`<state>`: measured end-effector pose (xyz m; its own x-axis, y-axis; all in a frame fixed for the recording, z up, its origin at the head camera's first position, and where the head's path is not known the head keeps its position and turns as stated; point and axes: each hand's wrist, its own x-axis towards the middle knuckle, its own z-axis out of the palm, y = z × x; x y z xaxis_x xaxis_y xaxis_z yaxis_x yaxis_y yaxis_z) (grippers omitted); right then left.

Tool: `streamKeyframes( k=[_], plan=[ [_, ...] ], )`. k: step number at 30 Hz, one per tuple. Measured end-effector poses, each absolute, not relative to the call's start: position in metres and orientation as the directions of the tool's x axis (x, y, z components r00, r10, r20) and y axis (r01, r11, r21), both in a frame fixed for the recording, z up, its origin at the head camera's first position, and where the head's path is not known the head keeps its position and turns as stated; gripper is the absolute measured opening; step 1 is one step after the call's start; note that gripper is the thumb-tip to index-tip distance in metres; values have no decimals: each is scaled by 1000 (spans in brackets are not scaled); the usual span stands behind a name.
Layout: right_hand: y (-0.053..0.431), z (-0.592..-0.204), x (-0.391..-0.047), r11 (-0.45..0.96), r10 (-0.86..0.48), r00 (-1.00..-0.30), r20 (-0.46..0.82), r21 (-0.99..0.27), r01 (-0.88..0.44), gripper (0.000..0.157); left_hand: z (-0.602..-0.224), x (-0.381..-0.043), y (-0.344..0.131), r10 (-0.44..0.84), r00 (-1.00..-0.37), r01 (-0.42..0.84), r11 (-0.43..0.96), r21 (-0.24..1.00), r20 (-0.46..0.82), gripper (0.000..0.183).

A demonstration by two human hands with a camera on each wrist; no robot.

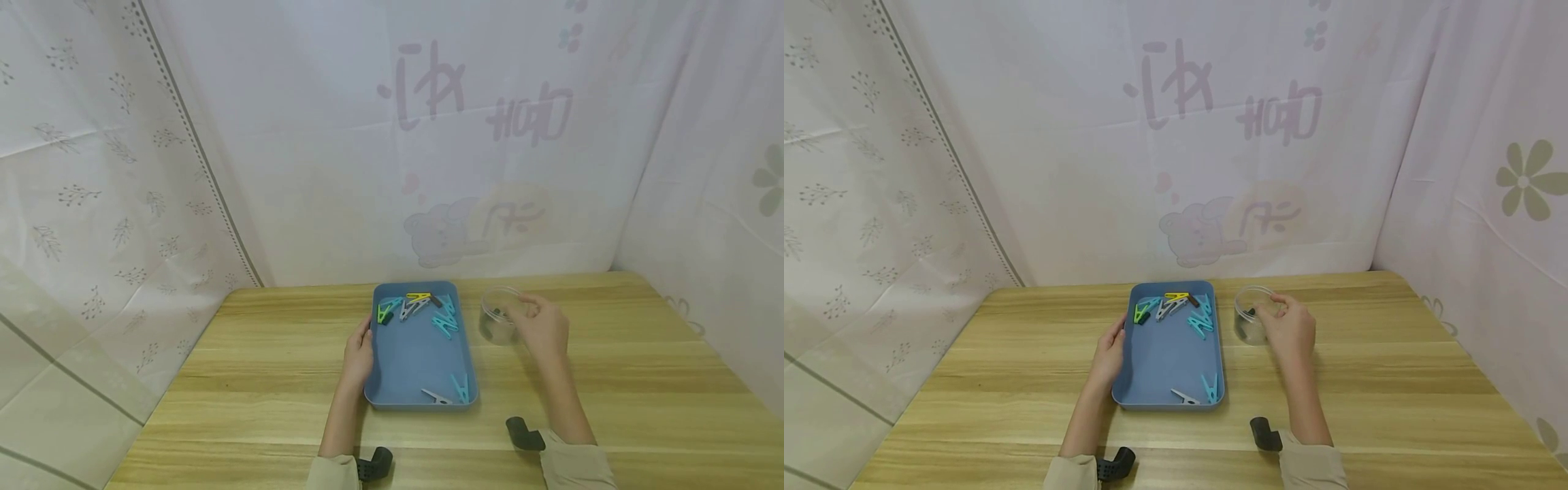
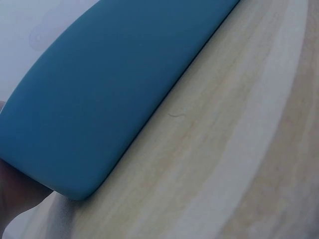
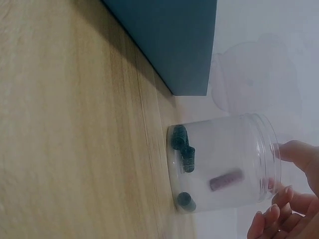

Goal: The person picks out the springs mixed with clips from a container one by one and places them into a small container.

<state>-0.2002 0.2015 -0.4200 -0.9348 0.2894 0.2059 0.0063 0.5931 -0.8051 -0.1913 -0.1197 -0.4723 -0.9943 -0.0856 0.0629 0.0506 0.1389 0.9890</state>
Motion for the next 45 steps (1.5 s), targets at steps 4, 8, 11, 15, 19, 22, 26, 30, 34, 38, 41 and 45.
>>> streamKeyframes(
  k=[4,8,11,15,19,22,26,30,34,38,41,45],
  plan=[
    [201,-419,-199,590,294,-933,210,-808,4,53,-472,-191,-120,-87,-994,48,140,989,61,46],
    [201,-417,-197,581,293,-935,201,-814,7,52,-474,-192,-120,-90,-994,43,148,988,57,46],
    [201,-415,-197,573,296,-936,187,-819,17,53,-474,-192,-120,-91,-994,43,155,987,57,46],
    [200,-415,-196,574,298,-937,184,-818,22,52,-475,-192,-120,-94,-994,40,159,986,56,46],
    [200,-413,-195,580,302,-936,183,-814,28,53,-476,-193,-120,-96,-994,34,163,986,50,46],
    [199,-412,-194,580,311,-932,185,-814,32,53,-476,-193,-120,-99,-994,28,167,986,45,46],
    [196,-410,-193,587,316,-926,208,-810,19,51,-476,-193,-120,-103,-994,27,167,986,45,46],
    [194,-407,-192,600,311,-922,230,-800,2,49,-475,-193,-120,-106,-993,29,167,985,47,46],
    [191,-404,-191,596,307,-923,230,-803,-2,49,-475,-193,-120,-105,-993,28,168,985,46,46],
    [189,-401,-190,594,299,-928,222,-805,-1,49,-474,-194,-120,-99,-994,25,165,986,42,46],
    [188,-401,-190,590,294,-931,216,-807,-1,48,-475,-194,-120,-94,-995,30,166,986,46,47],
    [186,-402,-191,586,294,-931,217,-811,-4,45,-475,-193,-120,-86,-994,46,162,986,60,47]
  ],
)
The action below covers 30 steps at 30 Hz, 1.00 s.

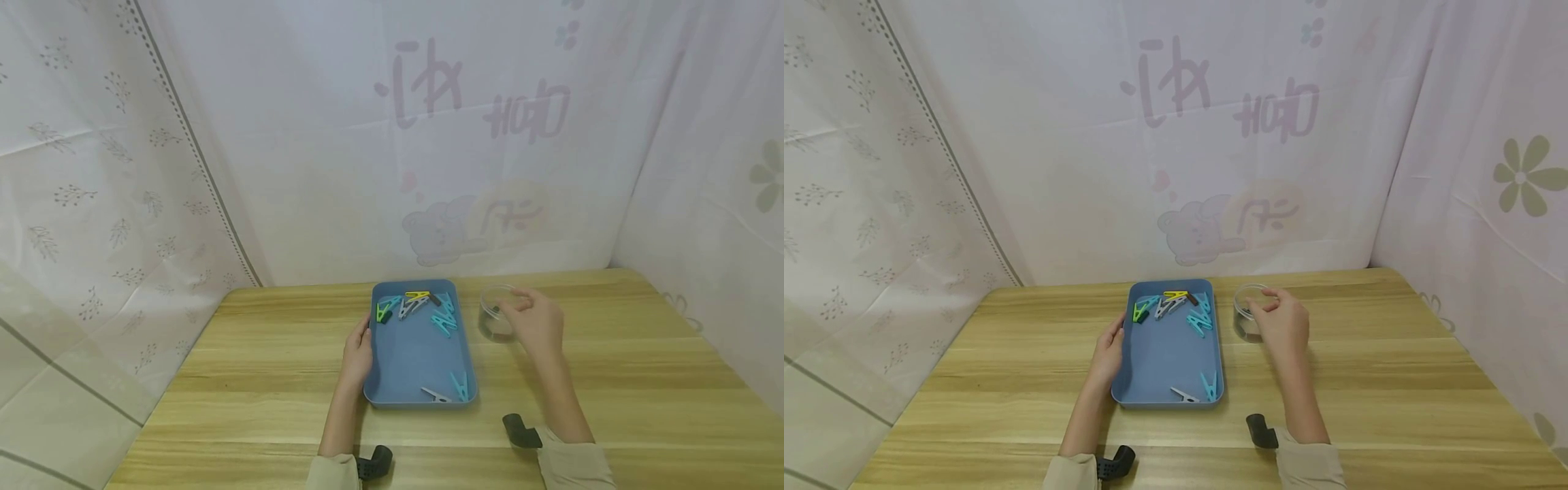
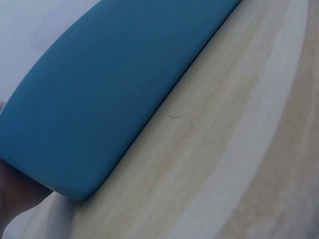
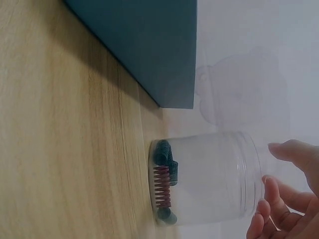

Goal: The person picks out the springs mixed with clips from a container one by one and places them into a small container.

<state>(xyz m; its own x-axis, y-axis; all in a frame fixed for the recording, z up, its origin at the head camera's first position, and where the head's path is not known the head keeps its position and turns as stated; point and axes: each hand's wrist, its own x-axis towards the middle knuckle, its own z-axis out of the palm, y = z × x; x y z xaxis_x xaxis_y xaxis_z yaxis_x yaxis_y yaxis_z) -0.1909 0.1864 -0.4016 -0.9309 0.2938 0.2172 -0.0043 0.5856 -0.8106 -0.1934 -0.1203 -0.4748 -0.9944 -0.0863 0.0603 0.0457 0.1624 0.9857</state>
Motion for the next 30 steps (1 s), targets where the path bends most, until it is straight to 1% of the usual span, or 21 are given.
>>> streamKeyframes(
  k=[8,13,19,26,30],
  plan=[
    [183,-403,-192,585,286,-933,219,-811,-11,45,-474,-192,-120,-82,-995,51,160,986,64,47],
    [182,-402,-191,594,271,-931,244,-804,-38,43,-474,-193,-120,-81,-995,43,162,986,57,47],
    [179,-399,-190,594,273,-933,235,-804,-29,42,-474,-192,-120,-81,-995,48,162,986,61,47],
    [176,-397,-190,590,265,-937,229,-807,-30,46,-474,-192,-120,-79,-995,50,164,985,63,47],
    [173,-396,-190,584,261,-937,233,-811,-39,46,-474,-192,-120,-83,-995,46,164,985,60,47]
  ],
)
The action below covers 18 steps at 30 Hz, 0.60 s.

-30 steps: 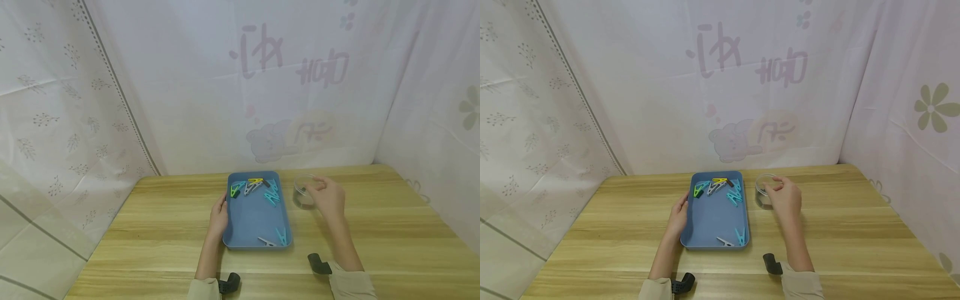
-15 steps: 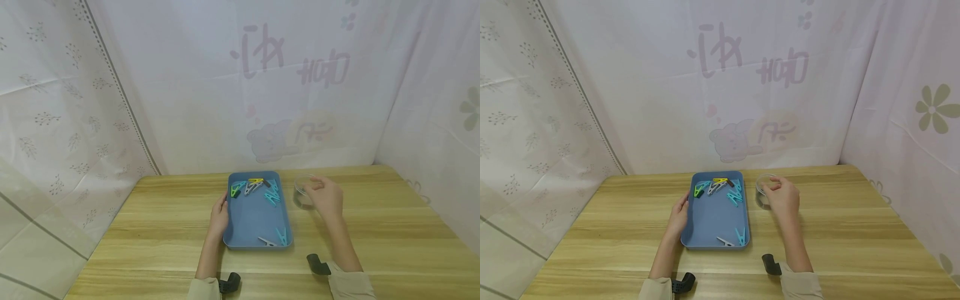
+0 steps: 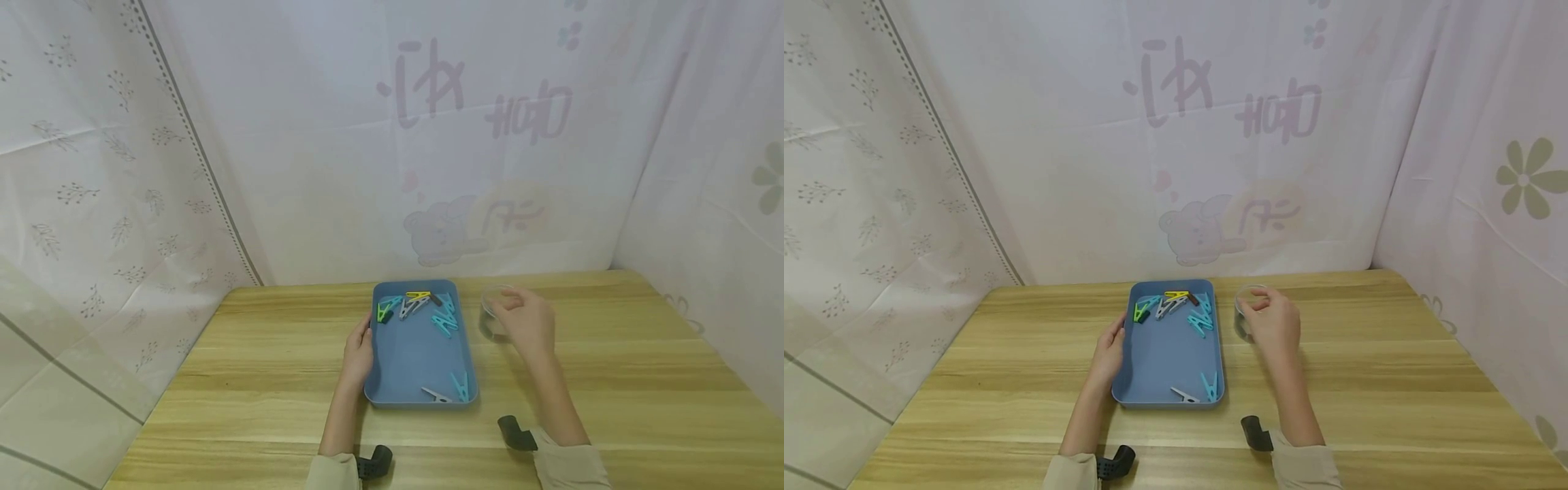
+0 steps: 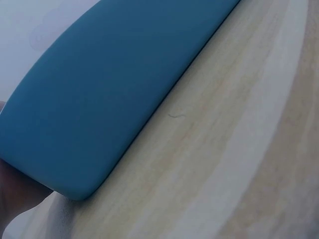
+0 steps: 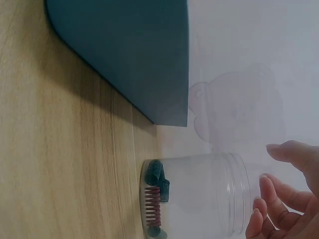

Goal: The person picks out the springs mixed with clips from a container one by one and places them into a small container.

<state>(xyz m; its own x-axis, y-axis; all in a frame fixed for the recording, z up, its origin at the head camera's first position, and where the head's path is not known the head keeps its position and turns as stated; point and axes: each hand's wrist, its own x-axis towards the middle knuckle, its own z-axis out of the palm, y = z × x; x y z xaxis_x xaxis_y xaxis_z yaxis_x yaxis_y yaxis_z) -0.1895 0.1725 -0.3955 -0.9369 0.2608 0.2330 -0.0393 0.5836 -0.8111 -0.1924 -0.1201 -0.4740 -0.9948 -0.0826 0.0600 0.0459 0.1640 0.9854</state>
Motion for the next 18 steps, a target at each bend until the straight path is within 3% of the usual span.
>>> streamKeyframes(
  k=[18],
  plan=[
    [158,-395,-190,605,211,-946,244,-793,-70,39,-475,-194,-120,-86,-995,36,164,986,51,47]
  ],
)
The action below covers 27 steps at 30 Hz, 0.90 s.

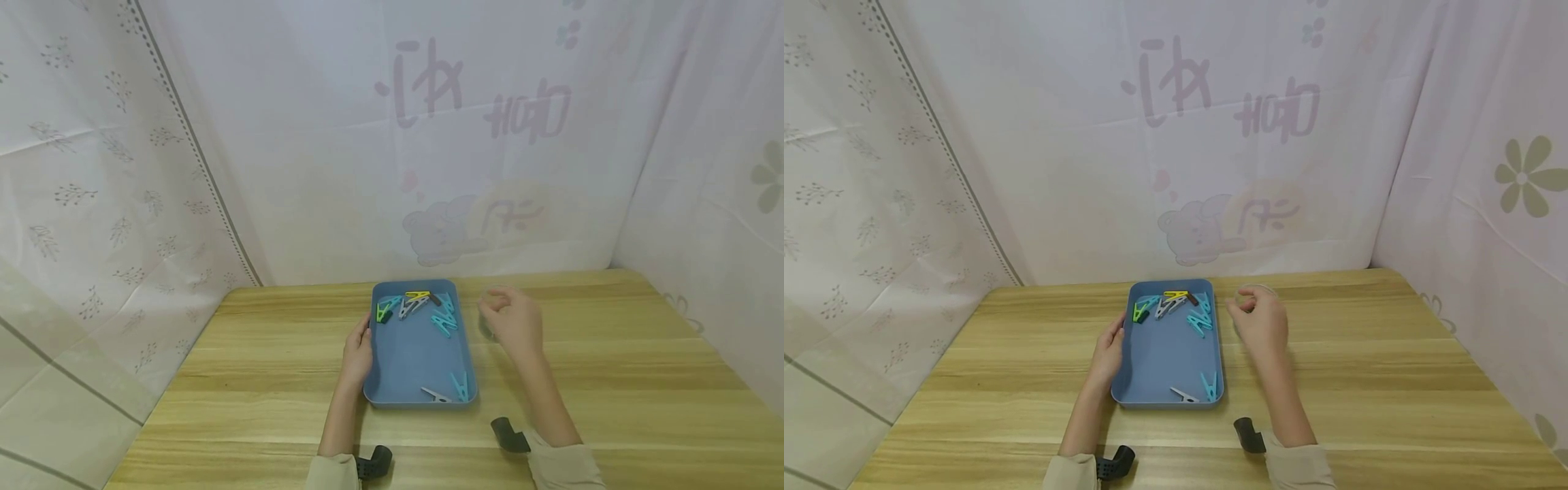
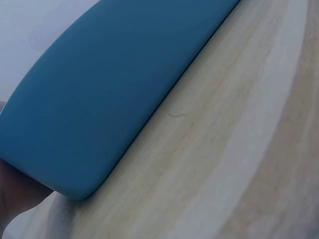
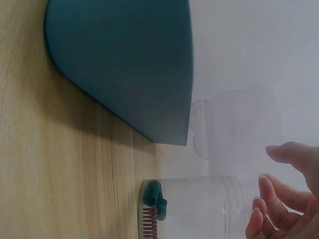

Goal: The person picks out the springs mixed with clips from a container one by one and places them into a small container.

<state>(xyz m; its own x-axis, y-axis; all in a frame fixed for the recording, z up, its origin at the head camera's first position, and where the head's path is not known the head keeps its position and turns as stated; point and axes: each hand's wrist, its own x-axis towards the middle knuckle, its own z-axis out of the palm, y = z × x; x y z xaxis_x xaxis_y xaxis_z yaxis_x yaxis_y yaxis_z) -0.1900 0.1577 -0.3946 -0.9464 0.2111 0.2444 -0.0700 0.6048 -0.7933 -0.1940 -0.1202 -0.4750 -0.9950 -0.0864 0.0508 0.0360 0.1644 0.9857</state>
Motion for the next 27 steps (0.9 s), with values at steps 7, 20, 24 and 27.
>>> streamKeyframes(
  k=[7,20,24,27],
  plan=[
    [151,-392,-188,614,189,-949,253,-785,-87,39,-473,-193,-121,-90,-994,42,165,985,57,47],
    [142,-394,-187,640,151,-943,295,-756,-134,34,-474,-193,-120,-81,-995,37,157,987,50,47],
    [139,-393,-187,653,144,-942,304,-744,-140,34,-475,-193,-120,-88,-995,35,168,985,50,47],
    [137,-392,-186,659,141,-943,301,-739,-137,35,-474,-193,-120,-90,-994,39,169,985,55,47]
  ],
)
